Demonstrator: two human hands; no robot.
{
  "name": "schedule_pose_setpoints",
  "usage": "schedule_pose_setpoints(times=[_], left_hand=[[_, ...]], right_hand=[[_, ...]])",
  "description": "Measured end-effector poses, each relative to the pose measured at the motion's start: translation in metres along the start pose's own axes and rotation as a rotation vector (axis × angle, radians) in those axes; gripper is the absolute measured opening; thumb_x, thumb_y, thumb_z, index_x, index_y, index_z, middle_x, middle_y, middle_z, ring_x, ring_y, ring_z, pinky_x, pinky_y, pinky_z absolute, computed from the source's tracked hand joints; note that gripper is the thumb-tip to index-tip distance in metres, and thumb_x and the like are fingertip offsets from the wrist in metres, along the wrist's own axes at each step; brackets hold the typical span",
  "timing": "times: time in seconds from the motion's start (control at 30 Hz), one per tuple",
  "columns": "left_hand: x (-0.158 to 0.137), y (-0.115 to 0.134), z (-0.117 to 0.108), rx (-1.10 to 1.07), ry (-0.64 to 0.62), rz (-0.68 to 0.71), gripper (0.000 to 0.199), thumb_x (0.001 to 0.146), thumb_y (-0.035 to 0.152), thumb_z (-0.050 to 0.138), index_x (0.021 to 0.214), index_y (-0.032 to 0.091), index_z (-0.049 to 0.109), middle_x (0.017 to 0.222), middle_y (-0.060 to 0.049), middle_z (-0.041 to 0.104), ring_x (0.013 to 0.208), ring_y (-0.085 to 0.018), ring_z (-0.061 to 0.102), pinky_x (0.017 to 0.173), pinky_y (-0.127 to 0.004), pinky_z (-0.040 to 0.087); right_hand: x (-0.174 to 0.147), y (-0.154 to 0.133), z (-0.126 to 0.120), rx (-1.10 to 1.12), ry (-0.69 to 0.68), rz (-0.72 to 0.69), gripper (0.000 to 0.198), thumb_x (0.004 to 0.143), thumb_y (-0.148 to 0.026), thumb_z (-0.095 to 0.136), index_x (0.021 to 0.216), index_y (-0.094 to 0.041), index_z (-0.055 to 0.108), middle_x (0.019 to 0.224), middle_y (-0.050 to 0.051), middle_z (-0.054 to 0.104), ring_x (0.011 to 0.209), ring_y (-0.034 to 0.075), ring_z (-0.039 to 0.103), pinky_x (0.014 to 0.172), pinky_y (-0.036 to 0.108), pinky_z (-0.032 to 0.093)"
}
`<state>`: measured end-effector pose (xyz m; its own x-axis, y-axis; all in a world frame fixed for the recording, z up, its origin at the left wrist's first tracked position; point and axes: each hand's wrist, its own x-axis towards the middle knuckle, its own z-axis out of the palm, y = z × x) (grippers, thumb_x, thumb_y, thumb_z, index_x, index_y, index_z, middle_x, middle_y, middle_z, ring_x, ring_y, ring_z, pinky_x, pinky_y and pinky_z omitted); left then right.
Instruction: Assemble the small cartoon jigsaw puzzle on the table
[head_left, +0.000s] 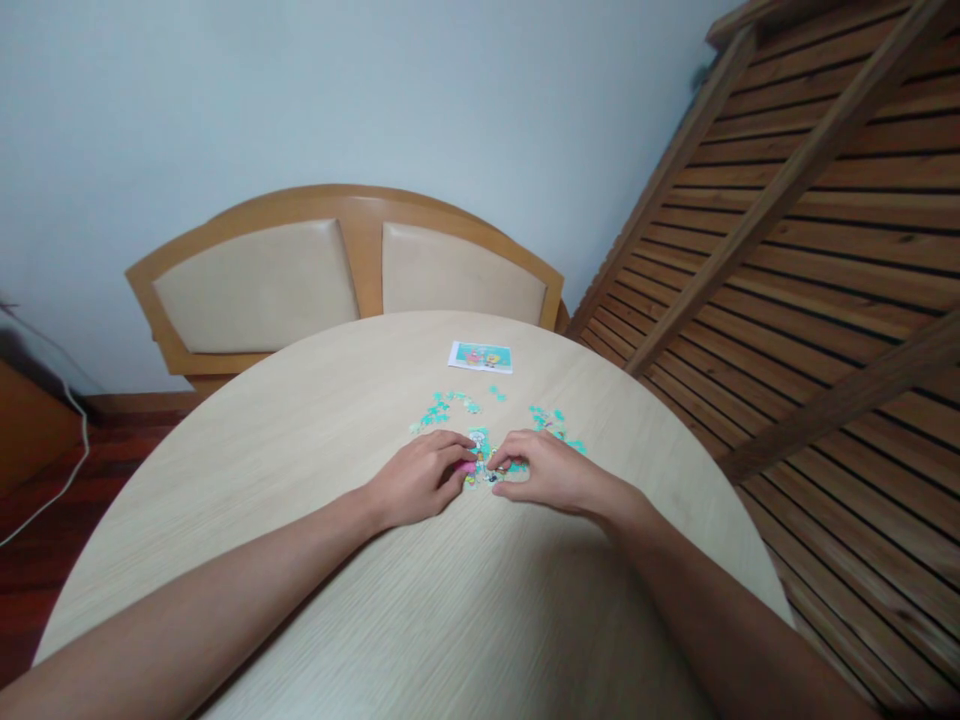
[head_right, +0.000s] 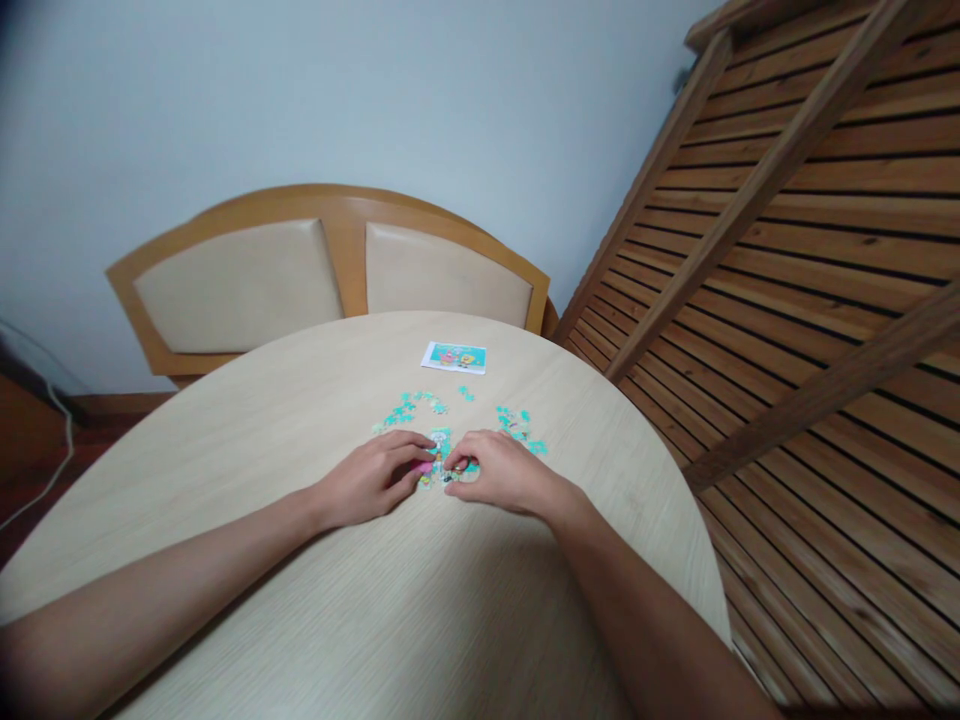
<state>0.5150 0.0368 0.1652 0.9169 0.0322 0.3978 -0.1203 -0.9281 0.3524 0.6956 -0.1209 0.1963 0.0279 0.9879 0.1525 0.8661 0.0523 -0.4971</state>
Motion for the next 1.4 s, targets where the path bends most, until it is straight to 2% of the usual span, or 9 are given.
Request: schedule_pose_setpoints(times=[0.23, 0.4, 0.67, 0.77, 0.87, 1.0, 1.17, 1.4], left_hand=[[0.0, -0.001, 0.0, 0.006, -0.003, 0.003, 0.025, 0.094, 0.022, 0.051, 0.114, 0.018, 0.067, 0.121, -0.011, 0.066, 0.114, -0.024, 0.061, 0.102, -0.04, 0.05], [-0.001, 0.0, 0.0, 0.019, -0.01, 0.008, 0.026, 0.095, 0.022, 0.05, 0.114, 0.018, 0.067, 0.12, -0.011, 0.066, 0.114, -0.024, 0.06, 0.102, -0.04, 0.05], [0.001, 0.005, -0.005, 0.01, -0.002, 0.063, 0.03, 0.091, 0.016, 0.05, 0.116, 0.019, 0.066, 0.122, -0.011, 0.064, 0.114, -0.024, 0.058, 0.102, -0.042, 0.049], [0.001, 0.009, -0.008, 0.012, -0.041, 0.135, 0.035, 0.092, 0.013, 0.047, 0.12, 0.022, 0.065, 0.122, -0.009, 0.064, 0.114, -0.023, 0.058, 0.102, -0.041, 0.048], [0.002, 0.013, -0.012, 0.023, -0.096, 0.2, 0.039, 0.091, 0.016, 0.049, 0.127, 0.025, 0.062, 0.125, -0.009, 0.062, 0.116, -0.025, 0.057, 0.102, -0.043, 0.047], [0.001, 0.015, -0.014, 0.023, -0.136, 0.219, 0.037, 0.093, 0.022, 0.052, 0.129, 0.025, 0.06, 0.129, -0.01, 0.06, 0.12, -0.027, 0.055, 0.104, -0.044, 0.045], [0.002, 0.014, -0.015, 0.01, -0.179, 0.217, 0.036, 0.096, 0.025, 0.052, 0.131, 0.024, 0.057, 0.128, -0.01, 0.06, 0.121, -0.027, 0.054, 0.106, -0.043, 0.044], [0.002, 0.013, -0.013, 0.011, -0.173, 0.229, 0.034, 0.096, 0.027, 0.051, 0.13, 0.024, 0.057, 0.127, -0.01, 0.061, 0.119, -0.026, 0.055, 0.103, -0.043, 0.046]], right_hand=[[-0.001, -0.001, 0.0, -0.074, 0.012, -0.023, 0.017, 0.078, -0.029, 0.076, 0.093, -0.024, 0.075, 0.094, 0.002, 0.075, 0.094, 0.022, 0.066, 0.086, 0.032, 0.043], [-0.001, -0.001, -0.006, -0.052, 0.024, -0.05, 0.015, 0.081, -0.022, 0.07, 0.095, -0.023, 0.075, 0.095, 0.003, 0.074, 0.093, 0.021, 0.066, 0.086, 0.031, 0.044], [-0.002, 0.021, -0.015, -0.125, 0.098, -0.023, 0.013, 0.089, -0.023, 0.063, 0.093, -0.022, 0.075, 0.097, 0.005, 0.073, 0.094, 0.021, 0.064, 0.088, 0.033, 0.045], [-0.003, 0.031, -0.018, -0.182, 0.165, 0.057, 0.017, 0.091, -0.022, 0.058, 0.095, -0.021, 0.074, 0.098, 0.006, 0.073, 0.094, 0.022, 0.064, 0.087, 0.033, 0.046], [-0.004, 0.043, -0.021, -0.227, 0.314, 0.215, 0.019, 0.091, -0.021, 0.055, 0.097, -0.02, 0.074, 0.1, 0.007, 0.074, 0.096, 0.023, 0.065, 0.088, 0.035, 0.047], [-0.008, 0.062, -0.027, -0.2, 0.477, 0.427, 0.025, 0.09, -0.018, 0.051, 0.1, -0.019, 0.073, 0.103, 0.009, 0.075, 0.096, 0.023, 0.068, 0.087, 0.035, 0.049], [-0.016, 0.078, -0.033, -0.199, 0.523, 0.593, 0.026, 0.09, -0.02, 0.051, 0.099, -0.017, 0.075, 0.098, 0.011, 0.076, 0.092, 0.025, 0.07, 0.083, 0.035, 0.05], [-0.02, 0.089, -0.034, -0.173, 0.492, 0.6, 0.02, 0.085, -0.028, 0.06, 0.091, -0.02, 0.077, 0.095, 0.009, 0.077, 0.087, 0.025, 0.07, 0.081, 0.035, 0.051]])
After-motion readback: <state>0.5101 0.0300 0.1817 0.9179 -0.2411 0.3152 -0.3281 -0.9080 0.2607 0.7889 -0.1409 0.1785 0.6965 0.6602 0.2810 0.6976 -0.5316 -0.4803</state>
